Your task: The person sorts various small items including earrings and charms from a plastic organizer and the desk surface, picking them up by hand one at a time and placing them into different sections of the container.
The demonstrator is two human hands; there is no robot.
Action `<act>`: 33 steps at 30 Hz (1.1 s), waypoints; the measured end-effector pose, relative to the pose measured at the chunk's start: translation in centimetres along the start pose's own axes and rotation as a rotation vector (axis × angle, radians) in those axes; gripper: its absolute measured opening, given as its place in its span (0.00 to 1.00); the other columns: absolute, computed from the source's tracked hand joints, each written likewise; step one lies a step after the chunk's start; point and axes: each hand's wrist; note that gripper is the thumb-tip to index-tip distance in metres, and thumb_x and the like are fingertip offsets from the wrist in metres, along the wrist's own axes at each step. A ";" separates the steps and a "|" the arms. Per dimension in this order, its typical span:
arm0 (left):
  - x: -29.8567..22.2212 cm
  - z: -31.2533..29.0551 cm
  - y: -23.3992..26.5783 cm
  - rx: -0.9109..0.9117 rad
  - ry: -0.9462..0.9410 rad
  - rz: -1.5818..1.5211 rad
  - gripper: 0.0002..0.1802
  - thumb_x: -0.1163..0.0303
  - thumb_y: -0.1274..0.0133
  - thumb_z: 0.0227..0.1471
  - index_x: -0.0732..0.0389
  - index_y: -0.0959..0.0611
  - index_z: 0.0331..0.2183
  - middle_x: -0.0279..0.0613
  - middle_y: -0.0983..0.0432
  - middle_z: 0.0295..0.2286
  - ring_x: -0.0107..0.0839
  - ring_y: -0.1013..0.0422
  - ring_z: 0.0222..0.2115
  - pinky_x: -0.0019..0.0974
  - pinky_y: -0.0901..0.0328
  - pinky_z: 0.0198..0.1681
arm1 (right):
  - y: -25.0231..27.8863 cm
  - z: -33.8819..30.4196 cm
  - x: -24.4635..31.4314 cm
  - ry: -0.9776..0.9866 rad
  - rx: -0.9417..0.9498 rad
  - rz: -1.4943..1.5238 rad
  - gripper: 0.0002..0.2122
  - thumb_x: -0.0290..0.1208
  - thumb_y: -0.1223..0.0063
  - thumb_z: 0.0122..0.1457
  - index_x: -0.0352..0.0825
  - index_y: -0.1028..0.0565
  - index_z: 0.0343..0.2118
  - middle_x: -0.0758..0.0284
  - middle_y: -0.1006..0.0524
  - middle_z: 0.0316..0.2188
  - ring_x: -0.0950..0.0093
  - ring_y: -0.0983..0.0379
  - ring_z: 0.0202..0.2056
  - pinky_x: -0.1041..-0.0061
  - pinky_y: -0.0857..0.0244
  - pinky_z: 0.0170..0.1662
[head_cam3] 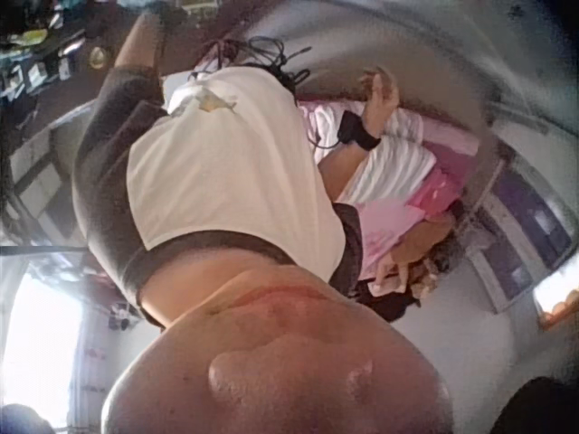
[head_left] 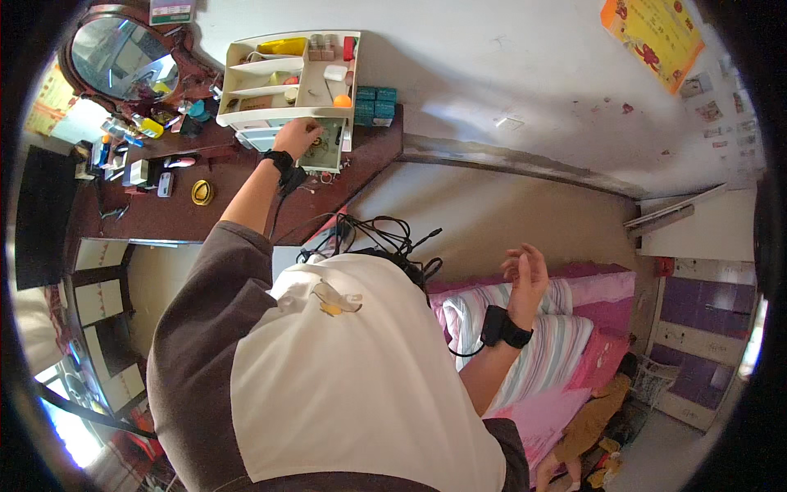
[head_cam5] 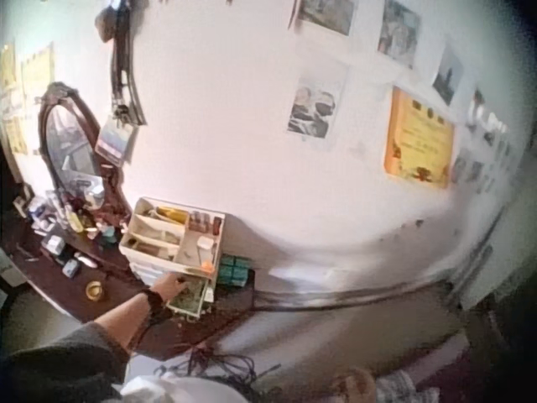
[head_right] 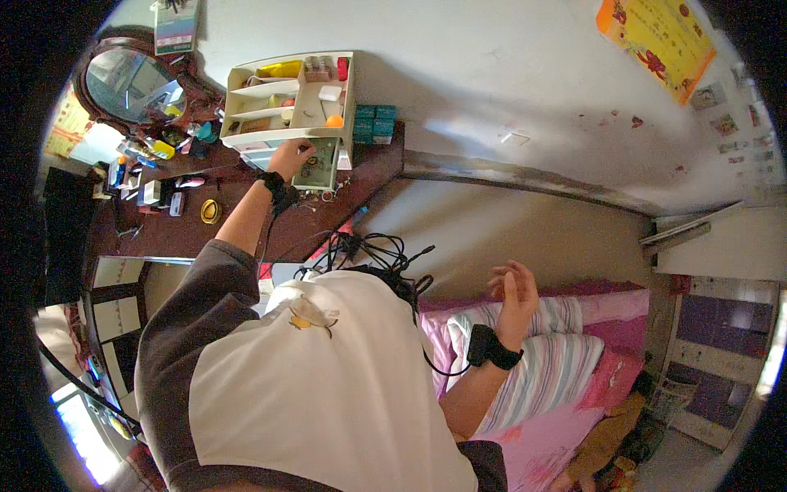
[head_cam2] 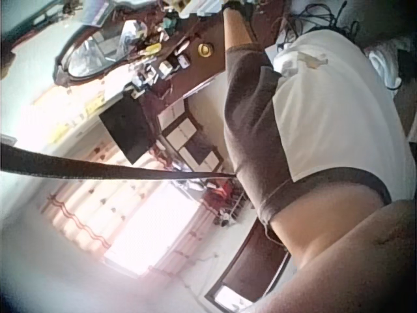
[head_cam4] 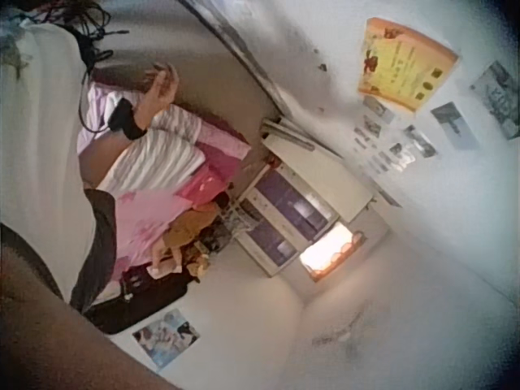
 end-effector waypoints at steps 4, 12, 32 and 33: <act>0.4 1.3 -1.7 -0.030 0.055 0.207 0.17 0.55 0.49 0.48 0.57 0.18 0.35 0.47 0.22 0.32 0.47 0.27 0.35 0.44 0.34 0.38 | 0.8 -0.1 -0.6 -0.005 -0.082 0.017 0.10 0.26 0.52 0.59 0.32 0.30 0.43 0.64 0.24 0.32 0.79 0.30 0.27 0.82 0.38 0.27; 1.0 1.5 -2.9 -0.189 0.010 -0.119 0.17 0.59 0.51 0.52 0.60 0.19 0.38 0.43 0.21 0.31 0.36 0.27 0.31 0.38 0.34 0.34 | 0.3 -0.1 -1.5 -0.039 -0.062 0.047 0.10 0.26 0.52 0.59 0.32 0.29 0.43 0.64 0.24 0.32 0.79 0.30 0.26 0.82 0.38 0.26; 11.3 -11.8 -3.2 -0.220 0.520 -0.922 0.15 0.63 0.54 0.57 0.62 0.22 0.42 0.33 0.25 0.25 0.19 0.36 0.18 0.24 0.42 0.19 | -3.6 4.0 -5.0 -0.264 -0.015 0.029 0.09 0.29 0.53 0.59 0.32 0.29 0.41 0.65 0.24 0.29 0.79 0.30 0.26 0.82 0.39 0.26; 12.3 -12.1 -4.0 -0.151 0.563 -0.817 0.15 0.64 0.52 0.55 0.62 0.23 0.42 0.33 0.25 0.25 0.19 0.36 0.18 0.25 0.42 0.19 | -4.2 4.1 -4.9 -0.270 -0.014 0.002 0.09 0.29 0.53 0.59 0.32 0.29 0.41 0.65 0.24 0.29 0.79 0.30 0.26 0.82 0.39 0.27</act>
Point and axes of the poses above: each hand's wrist, its own z-axis towards the middle knuckle, its own y-axis out of the back of the hand, x = y × z
